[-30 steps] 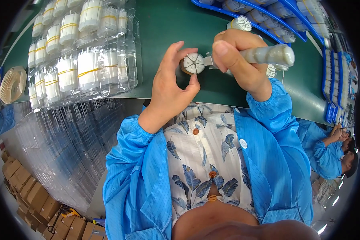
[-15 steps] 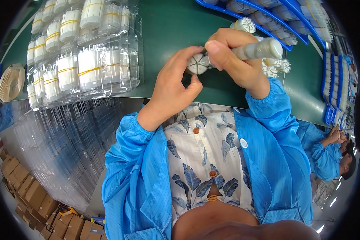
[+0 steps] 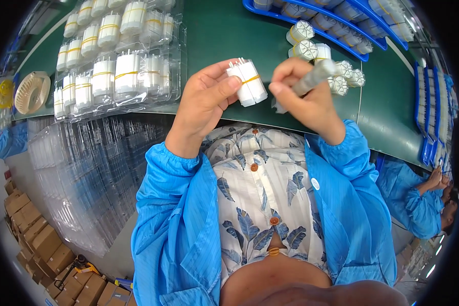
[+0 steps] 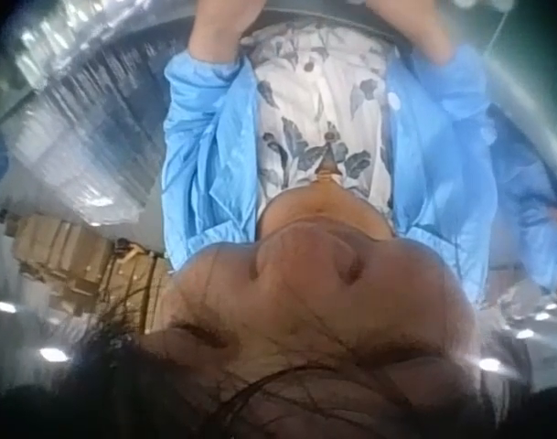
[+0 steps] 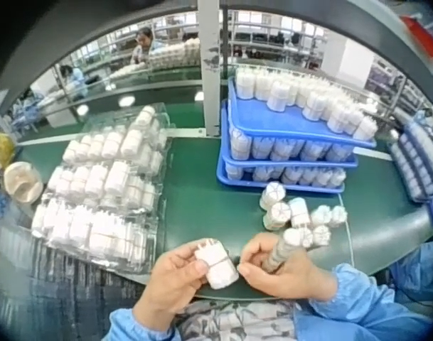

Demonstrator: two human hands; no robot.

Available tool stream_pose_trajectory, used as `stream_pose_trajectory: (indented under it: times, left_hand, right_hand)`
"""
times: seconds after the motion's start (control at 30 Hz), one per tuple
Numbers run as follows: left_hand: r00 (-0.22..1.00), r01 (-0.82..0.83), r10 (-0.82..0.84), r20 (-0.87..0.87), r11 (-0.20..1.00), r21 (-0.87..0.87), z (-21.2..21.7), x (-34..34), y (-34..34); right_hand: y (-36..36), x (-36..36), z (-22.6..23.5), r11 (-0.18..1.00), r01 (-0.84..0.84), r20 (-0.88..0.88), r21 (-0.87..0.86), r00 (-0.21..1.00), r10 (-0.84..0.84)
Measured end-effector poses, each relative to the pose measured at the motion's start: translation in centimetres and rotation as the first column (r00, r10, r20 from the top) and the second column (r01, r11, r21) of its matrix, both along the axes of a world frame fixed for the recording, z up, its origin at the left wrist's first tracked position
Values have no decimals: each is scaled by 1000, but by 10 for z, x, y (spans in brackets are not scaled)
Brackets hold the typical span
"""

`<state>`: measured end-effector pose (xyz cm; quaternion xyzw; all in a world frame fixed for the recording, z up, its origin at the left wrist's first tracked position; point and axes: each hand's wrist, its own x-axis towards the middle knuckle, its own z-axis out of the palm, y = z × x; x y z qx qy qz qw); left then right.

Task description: The person unloads bundled components from trays onto the workbench, applies a handheld tool to the ends of the bundles, and places the finished bundles into plastic packaging trays by hand.

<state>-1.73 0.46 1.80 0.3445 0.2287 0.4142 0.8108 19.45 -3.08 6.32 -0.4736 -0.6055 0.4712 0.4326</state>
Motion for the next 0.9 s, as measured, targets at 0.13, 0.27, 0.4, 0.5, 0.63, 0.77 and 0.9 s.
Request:
stream_pose_trajectory:
  times: [0.13,0.27,0.4,0.5,0.63,0.77,0.9]
  left_hand:
    - [997,-41,43,-72,999,30,26,-1,-8]
    - [944,-67,127,-304,977,201,86,-19,-5]
    - [464,-10,651,-601,682,731,146,-56,91]
    - [-35,310,901,-432,421,852,173,-87,191]
    - [-241,451,856,-456,515,729,155,-112,296]
    - [-344,506,886,-311,454,733,147,-116,305]
    - [-115,598,930,-350,346,723,162,-73,212]
  right_hand:
    - [3,-3,-7,993,-76,63,-89,995,82]
    - [-7,-1,-8,986,-82,-282,-146,959,38]
    - [-13,1,-16,984,-99,-239,-145,969,63]
    - [-17,0,-14,981,-174,-147,-89,976,160]
    - [-12,3,-20,994,-112,-152,-3,982,111]
    - [-13,3,-16,992,-107,-188,-70,978,92]
    - [-11,6,-6,984,-161,-35,79,986,164]
